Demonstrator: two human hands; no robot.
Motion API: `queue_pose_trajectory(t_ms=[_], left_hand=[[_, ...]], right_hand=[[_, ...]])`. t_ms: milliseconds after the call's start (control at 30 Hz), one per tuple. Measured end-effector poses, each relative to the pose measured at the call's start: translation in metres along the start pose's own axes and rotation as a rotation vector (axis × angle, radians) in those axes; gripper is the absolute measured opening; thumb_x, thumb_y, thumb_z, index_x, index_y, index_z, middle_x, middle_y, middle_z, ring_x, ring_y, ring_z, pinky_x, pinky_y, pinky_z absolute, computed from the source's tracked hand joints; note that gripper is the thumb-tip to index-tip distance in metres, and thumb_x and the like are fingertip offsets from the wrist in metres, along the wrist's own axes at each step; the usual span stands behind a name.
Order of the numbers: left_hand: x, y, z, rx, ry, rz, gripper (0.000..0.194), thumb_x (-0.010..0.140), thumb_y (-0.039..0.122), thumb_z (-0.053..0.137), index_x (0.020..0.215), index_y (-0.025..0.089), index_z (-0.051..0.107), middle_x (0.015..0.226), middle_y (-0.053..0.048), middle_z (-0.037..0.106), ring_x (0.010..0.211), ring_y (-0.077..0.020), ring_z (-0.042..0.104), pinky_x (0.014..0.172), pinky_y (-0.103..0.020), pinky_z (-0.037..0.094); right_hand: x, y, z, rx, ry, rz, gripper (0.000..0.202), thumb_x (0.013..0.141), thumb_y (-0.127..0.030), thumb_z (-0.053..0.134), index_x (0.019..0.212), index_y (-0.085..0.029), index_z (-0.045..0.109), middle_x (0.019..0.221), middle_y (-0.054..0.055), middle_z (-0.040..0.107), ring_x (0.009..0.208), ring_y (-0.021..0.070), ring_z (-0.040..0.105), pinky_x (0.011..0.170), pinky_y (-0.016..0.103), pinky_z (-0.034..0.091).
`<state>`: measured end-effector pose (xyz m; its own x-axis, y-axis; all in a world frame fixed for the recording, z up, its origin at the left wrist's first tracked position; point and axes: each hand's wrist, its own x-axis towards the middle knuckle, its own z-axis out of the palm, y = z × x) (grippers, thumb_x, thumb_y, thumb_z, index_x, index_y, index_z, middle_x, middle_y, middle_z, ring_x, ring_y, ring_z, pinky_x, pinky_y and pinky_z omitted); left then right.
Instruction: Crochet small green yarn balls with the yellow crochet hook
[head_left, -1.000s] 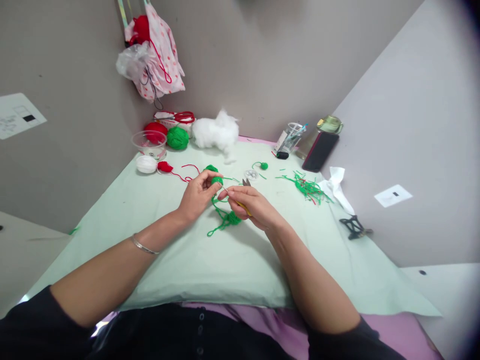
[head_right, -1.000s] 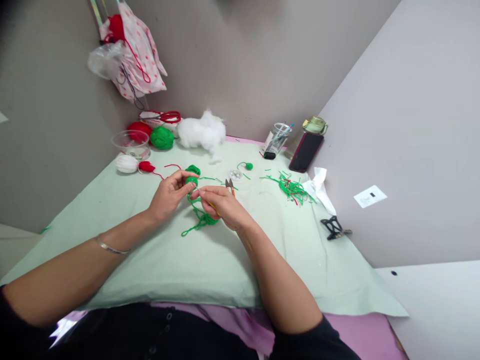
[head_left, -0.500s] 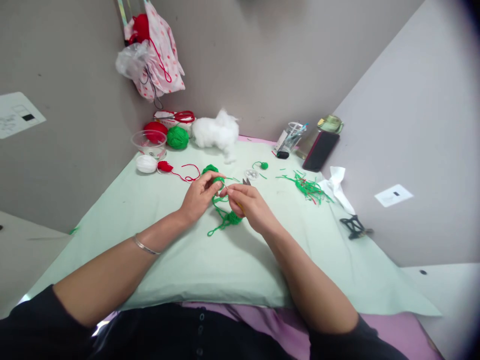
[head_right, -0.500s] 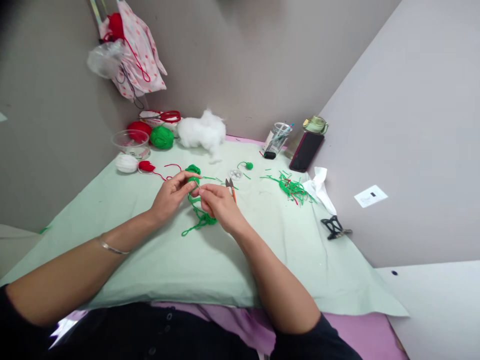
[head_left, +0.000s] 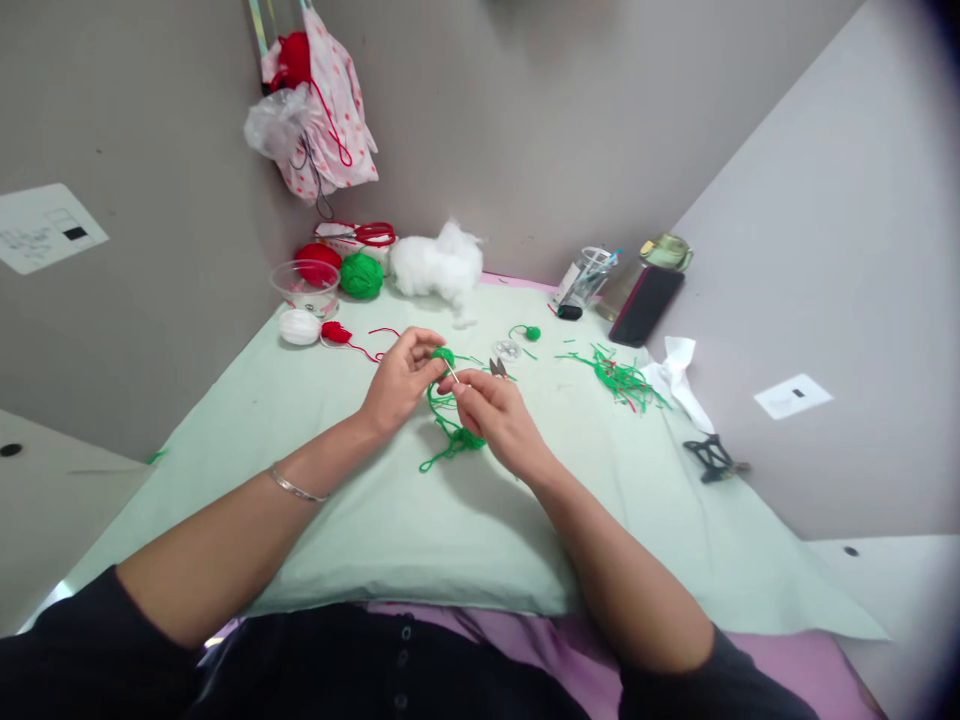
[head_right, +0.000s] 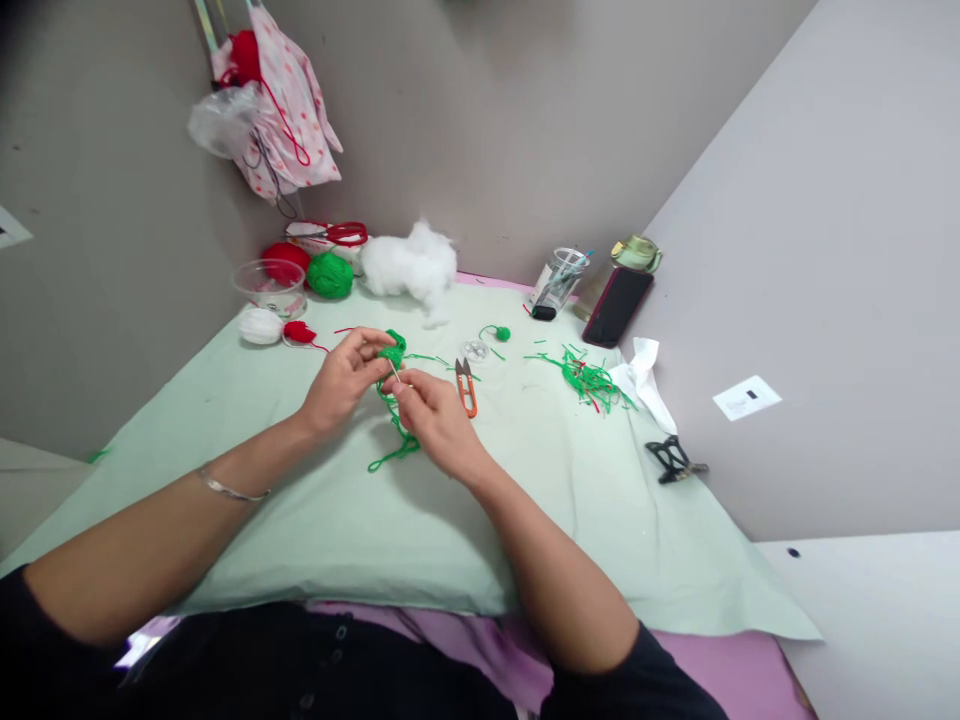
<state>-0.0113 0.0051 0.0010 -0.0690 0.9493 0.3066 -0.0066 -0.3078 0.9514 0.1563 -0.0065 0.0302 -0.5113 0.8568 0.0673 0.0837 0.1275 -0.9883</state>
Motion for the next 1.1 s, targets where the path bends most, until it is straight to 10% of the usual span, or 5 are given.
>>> queue_pose_trajectory(t_ms=[267,533,1100], left_hand=[[0.004,-0.009,-0.008,0.031,0.091,0.053,0.021,0.075,0.023,0.073,0.094,0.021,0.064,0.08,0.001,0.064,0.074,-0.0151,0.061,0.072,-0.03,0.053],[0.001,-0.005,-0.003,0.071,0.083,0.056,0.019,0.075,0.025,0.074,0.094,0.021,0.07,0.08,0.0,0.065,0.072,-0.0146,0.058,0.068,-0.029,0.048],[-0.004,-0.011,-0.005,0.273,0.054,0.182,0.017,0.086,0.025,0.069,0.101,0.023,0.075,0.089,-0.002,0.062,0.081,-0.0177,0.059,0.078,-0.033,0.049]], right_hand=[[0.009,0.002,-0.014,0.541,-0.442,0.38,0.021,0.092,-0.032,0.063,0.096,-0.012,0.07,0.043,-0.014,0.031,0.042,0.0061,0.01,0.04,0.022,0.011],[0.008,-0.004,-0.013,0.404,-0.146,0.231,0.022,0.086,-0.034,0.066,0.091,-0.013,0.073,0.043,-0.012,0.035,0.042,0.0057,0.016,0.041,0.021,0.014],[0.013,0.002,-0.019,0.604,-0.16,0.348,0.017,0.095,-0.024,0.059,0.088,-0.012,0.07,0.043,-0.013,0.031,0.042,0.0054,0.01,0.038,0.017,0.016]])
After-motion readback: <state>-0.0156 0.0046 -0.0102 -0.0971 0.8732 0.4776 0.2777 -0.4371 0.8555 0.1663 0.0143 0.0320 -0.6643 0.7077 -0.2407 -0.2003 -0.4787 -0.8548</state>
